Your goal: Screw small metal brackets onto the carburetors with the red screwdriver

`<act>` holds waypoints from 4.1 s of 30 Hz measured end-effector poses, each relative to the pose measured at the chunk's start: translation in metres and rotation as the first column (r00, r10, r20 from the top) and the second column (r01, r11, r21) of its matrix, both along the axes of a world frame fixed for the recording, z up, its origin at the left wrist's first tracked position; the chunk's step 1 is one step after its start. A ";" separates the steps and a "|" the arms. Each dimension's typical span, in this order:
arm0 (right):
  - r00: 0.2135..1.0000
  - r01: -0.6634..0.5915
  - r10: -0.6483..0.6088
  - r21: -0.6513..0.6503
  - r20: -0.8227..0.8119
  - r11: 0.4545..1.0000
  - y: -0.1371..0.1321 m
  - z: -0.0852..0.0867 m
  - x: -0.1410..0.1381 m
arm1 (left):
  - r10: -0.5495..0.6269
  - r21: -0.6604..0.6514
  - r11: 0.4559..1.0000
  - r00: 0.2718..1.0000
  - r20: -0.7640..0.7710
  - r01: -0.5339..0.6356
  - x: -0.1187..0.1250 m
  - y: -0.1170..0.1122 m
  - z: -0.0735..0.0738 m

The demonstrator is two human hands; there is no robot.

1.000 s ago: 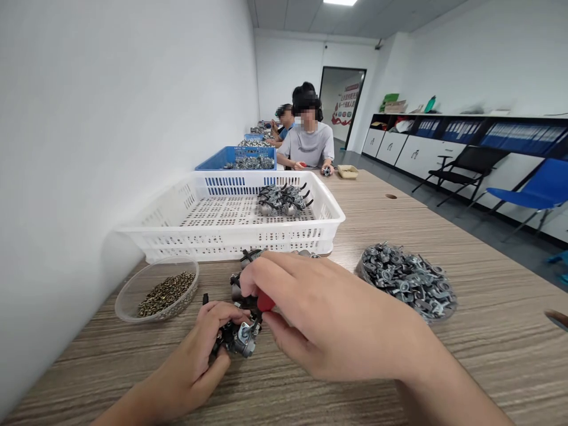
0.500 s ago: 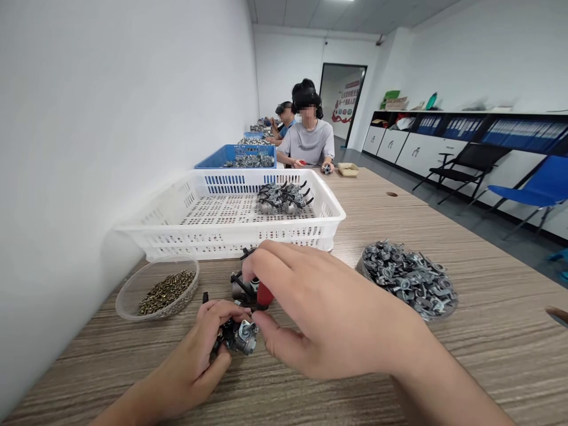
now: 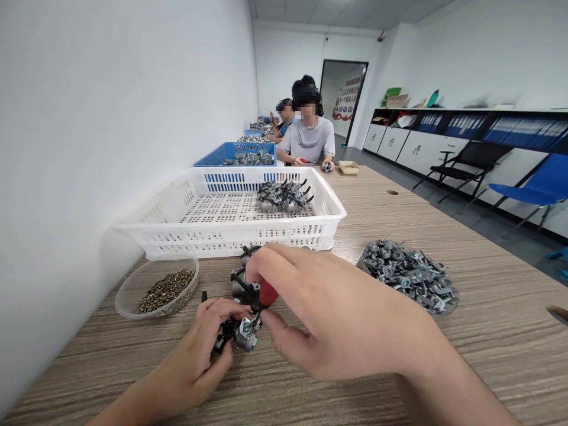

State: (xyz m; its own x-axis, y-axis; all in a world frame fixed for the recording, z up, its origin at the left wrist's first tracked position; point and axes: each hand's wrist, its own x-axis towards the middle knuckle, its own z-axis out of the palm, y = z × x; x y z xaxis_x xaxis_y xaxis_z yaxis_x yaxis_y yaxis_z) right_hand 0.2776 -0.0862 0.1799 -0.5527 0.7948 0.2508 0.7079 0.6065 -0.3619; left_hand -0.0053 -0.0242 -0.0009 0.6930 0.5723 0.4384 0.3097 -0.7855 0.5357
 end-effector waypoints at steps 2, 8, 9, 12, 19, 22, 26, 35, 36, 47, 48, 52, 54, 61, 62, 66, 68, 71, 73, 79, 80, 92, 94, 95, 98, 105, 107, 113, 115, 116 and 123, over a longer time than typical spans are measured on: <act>0.999 -0.034 0.034 -0.044 0.005 0.998 -0.002 0.001 0.000 | 0.007 -0.009 1.000 1.000 -0.014 -0.008 0.000 0.000 0.000; 0.996 -0.054 0.041 0.173 0.078 0.983 0.006 -0.003 -0.004 | -0.007 0.043 0.999 1.000 -0.028 0.008 0.002 -0.001 0.008; 0.996 -0.031 0.013 0.204 0.090 0.979 0.006 -0.004 -0.004 | -0.010 0.049 0.999 0.999 -0.031 0.011 0.002 -0.001 0.008; 0.997 0.016 -0.027 0.159 0.066 0.987 0.005 -0.003 -0.003 | -0.017 0.041 0.999 0.999 -0.047 0.019 0.002 0.000 0.006; 0.997 -0.070 0.071 -0.034 0.019 0.997 0.001 -0.001 0.000 | -0.069 -0.003 0.998 0.996 -0.053 0.069 0.000 -0.001 0.009; 0.999 -0.025 0.024 0.021 0.044 0.999 0.006 -0.004 0.000 | -0.062 -0.049 0.997 0.996 -0.065 0.059 0.000 0.000 0.008; 0.992 0.036 -0.053 0.138 0.117 0.990 0.010 -0.007 0.000 | -0.045 -0.093 0.995 0.996 -0.071 0.038 0.001 0.002 0.003; 0.984 0.047 -0.093 0.280 0.153 0.959 0.005 -0.008 -0.006 | -0.027 -0.119 0.993 0.995 -0.099 0.015 0.002 -0.002 0.003; 0.986 0.052 -0.088 0.240 0.142 0.969 0.003 -0.007 -0.005 | -0.025 -0.110 0.994 0.995 -0.094 0.014 0.002 -0.002 0.003; 0.982 0.065 -0.095 0.180 0.164 0.982 0.004 -0.003 -0.003 | 0.031 -0.072 0.997 0.999 -0.037 -0.033 0.004 -0.002 -0.004; 0.979 0.070 -0.109 0.221 0.172 0.973 0.005 -0.004 -0.005 | 0.032 -0.072 0.997 0.999 -0.034 -0.034 0.004 -0.002 -0.004; 0.974 0.074 -0.134 0.297 0.184 0.952 0.005 -0.007 -0.006 | 0.040 -0.057 0.998 0.999 -0.025 -0.041 0.006 -0.002 -0.005; 0.973 0.083 -0.143 0.309 0.179 0.947 0.004 -0.008 -0.007 | 0.046 -0.052 0.998 0.999 -0.025 -0.047 0.007 -0.002 -0.006; 0.960 0.205 -0.254 0.318 0.120 0.926 -0.001 -0.012 -0.019 | 0.072 -0.044 0.996 0.997 -0.030 -0.073 0.007 -0.004 -0.005; 0.956 0.223 -0.271 0.312 0.117 0.923 -0.001 -0.013 -0.020 | 0.072 -0.041 0.997 0.997 -0.030 -0.073 0.007 -0.004 -0.005; 0.937 0.265 -0.319 0.306 0.141 0.914 -0.003 -0.013 -0.019 | 0.078 -0.029 0.996 0.996 -0.038 -0.079 0.008 -0.004 -0.007; 0.955 0.207 -0.252 0.258 0.156 0.944 -0.003 -0.011 -0.014 | 0.078 -0.022 0.997 0.996 -0.037 -0.079 0.009 -0.004 -0.007; 0.990 0.082 -0.092 0.093 0.108 0.992 -0.003 -0.005 -0.001 | 0.081 -0.012 0.997 0.996 -0.029 -0.082 0.009 -0.003 -0.008; 0.998 0.010 -0.008 -0.027 0.064 1.000 -0.003 -0.002 0.005 | 0.086 -0.009 0.996 0.996 -0.027 -0.086 0.009 -0.003 -0.008; 0.999 0.041 -0.039 -0.115 0.018 0.992 0.000 -0.003 0.003 | 0.096 -0.052 0.994 0.995 -0.022 -0.097 0.009 -0.006 -0.009; 0.999 0.046 -0.044 -0.093 0.025 0.995 0.000 -0.004 0.001 | 0.101 -0.059 0.993 0.995 -0.014 -0.102 0.009 -0.006 -0.009; 0.976 0.179 -0.182 0.041 0.122 0.983 -0.010 -0.010 -0.014 | 0.128 -0.094 0.988 0.991 0.029 -0.125 0.012 -0.011 -0.007; 0.973 0.186 -0.190 0.049 0.129 0.981 -0.011 -0.011 -0.016 | 0.119 -0.096 0.989 0.992 0.049 -0.114 0.012 -0.011 -0.006; 0.973 0.189 -0.194 0.051 0.123 0.981 -0.011 -0.011 -0.018 | 0.119 -0.109 0.988 0.991 0.057 -0.112 0.013 -0.011 -0.005; 0.972 0.218 -0.221 0.045 0.080 0.975 -0.012 -0.011 -0.021 | 0.150 -0.185 0.973 0.987 0.065 -0.136 0.014 -0.010 -0.003; 0.971 0.222 -0.228 0.091 0.068 0.971 -0.013 -0.014 -0.025 | 0.188 -0.241 0.956 0.981 0.055 -0.170 0.014 -0.011 -0.003; 0.968 0.232 -0.241 0.115 0.066 0.966 -0.012 -0.015 -0.025 | 0.214 -0.239 0.951 0.975 0.051 -0.196 0.014 -0.011 -0.003; 0.970 0.238 -0.242 0.090 0.029 0.967 -0.012 -0.015 -0.029 | 0.242 -0.263 0.939 0.969 0.047 -0.222 0.015 -0.012 -0.001; 0.974 0.224 -0.225 0.048 0.003 0.973 -0.011 -0.013 -0.028 | 0.244 -0.275 0.936 0.968 0.054 -0.220 0.015 -0.011 -0.001; 0.977 0.214 -0.214 0.024 -0.003 0.977 -0.010 -0.013 -0.026 | 0.248 -0.273 0.936 0.967 0.061 -0.223 0.015 -0.011 -0.002; 0.984 0.168 -0.169 -0.015 -0.061 0.986 0.003 -0.009 -0.001 | 0.236 -0.217 0.953 0.968 0.085 -0.213 0.008 -0.007 -0.009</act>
